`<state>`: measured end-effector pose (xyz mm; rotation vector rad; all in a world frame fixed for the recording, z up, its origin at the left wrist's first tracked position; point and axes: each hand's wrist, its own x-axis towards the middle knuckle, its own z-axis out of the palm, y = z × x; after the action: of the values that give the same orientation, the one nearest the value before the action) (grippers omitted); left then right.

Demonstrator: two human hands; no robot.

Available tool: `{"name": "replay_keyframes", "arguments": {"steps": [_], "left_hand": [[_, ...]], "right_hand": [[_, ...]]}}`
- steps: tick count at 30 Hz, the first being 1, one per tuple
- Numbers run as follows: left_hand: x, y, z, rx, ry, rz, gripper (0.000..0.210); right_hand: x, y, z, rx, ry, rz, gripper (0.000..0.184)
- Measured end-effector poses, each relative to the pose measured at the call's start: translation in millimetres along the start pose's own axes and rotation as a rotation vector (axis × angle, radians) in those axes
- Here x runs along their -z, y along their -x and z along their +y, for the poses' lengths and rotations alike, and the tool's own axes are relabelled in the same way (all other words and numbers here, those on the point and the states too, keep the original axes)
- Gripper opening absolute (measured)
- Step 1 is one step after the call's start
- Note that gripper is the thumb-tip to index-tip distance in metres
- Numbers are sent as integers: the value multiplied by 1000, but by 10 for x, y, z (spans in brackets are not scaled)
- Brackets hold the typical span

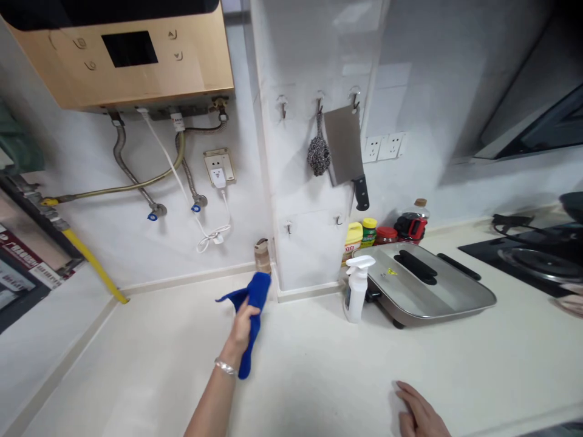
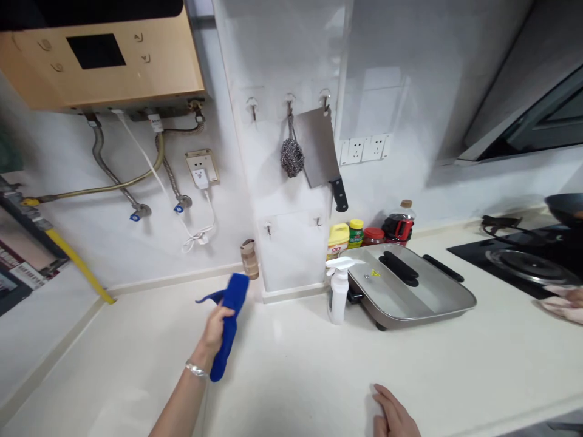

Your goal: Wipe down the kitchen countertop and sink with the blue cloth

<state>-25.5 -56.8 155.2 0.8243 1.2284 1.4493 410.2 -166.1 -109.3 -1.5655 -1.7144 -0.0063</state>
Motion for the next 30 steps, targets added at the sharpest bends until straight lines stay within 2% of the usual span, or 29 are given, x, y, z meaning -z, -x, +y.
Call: {"name": "replay_keyframes", "arguments": {"steps": [3, 5, 7, 8, 10, 11, 13, 15, 18, 21, 24, 27, 30], "left_hand": [[-266, 201, -475, 13, -355, -330, 41], [-436, 410, -829, 34, -468, -487, 45], [-524, 624, -1139, 12, -587, -623, 65], [-517, 721, -1263, -120, -800, -741, 73], [-386, 884, -1442, -301, -1030, -836, 77], [-267, 952, -1500, -376, -1075, -814, 77], [36, 1068, -1573, -445, -1074, -634, 72], [346, 1163, -1609, -420, -1030, -393, 60], [654, 1246, -1628, -375, -938, -229, 39], [746, 1232, -1600, -354, -850, -207, 28], [754, 1156, -1477, -252, -701, -251, 24], [739, 1041, -1204, -159, -531, -160, 22], [649, 823, -792, -214, -508, -27, 18]], "right_hand": [[15, 3, -14, -43, 2, -14, 36], [15, 0, -2, -29, 7, -24, 36], [15, -8, 26, 12, 19, -34, 35], [18, -11, 42, 28, 27, -40, 35], [31, -17, 72, 37, 46, -48, 34], [41, -19, 81, 35, 60, -50, 34], [57, -26, 64, 42, 100, -47, 35], [52, -42, -33, 68, 151, -53, 35], [-34, -104, -392, 177, 97, -89, 41], [-208, -226, -923, 378, -82, -200, 54], [-384, -394, -1366, 540, -113, -271, 58], [-472, -604, -1574, 611, -110, -260, 48], [-486, -949, -1639, 569, -173, -257, 39]]}}
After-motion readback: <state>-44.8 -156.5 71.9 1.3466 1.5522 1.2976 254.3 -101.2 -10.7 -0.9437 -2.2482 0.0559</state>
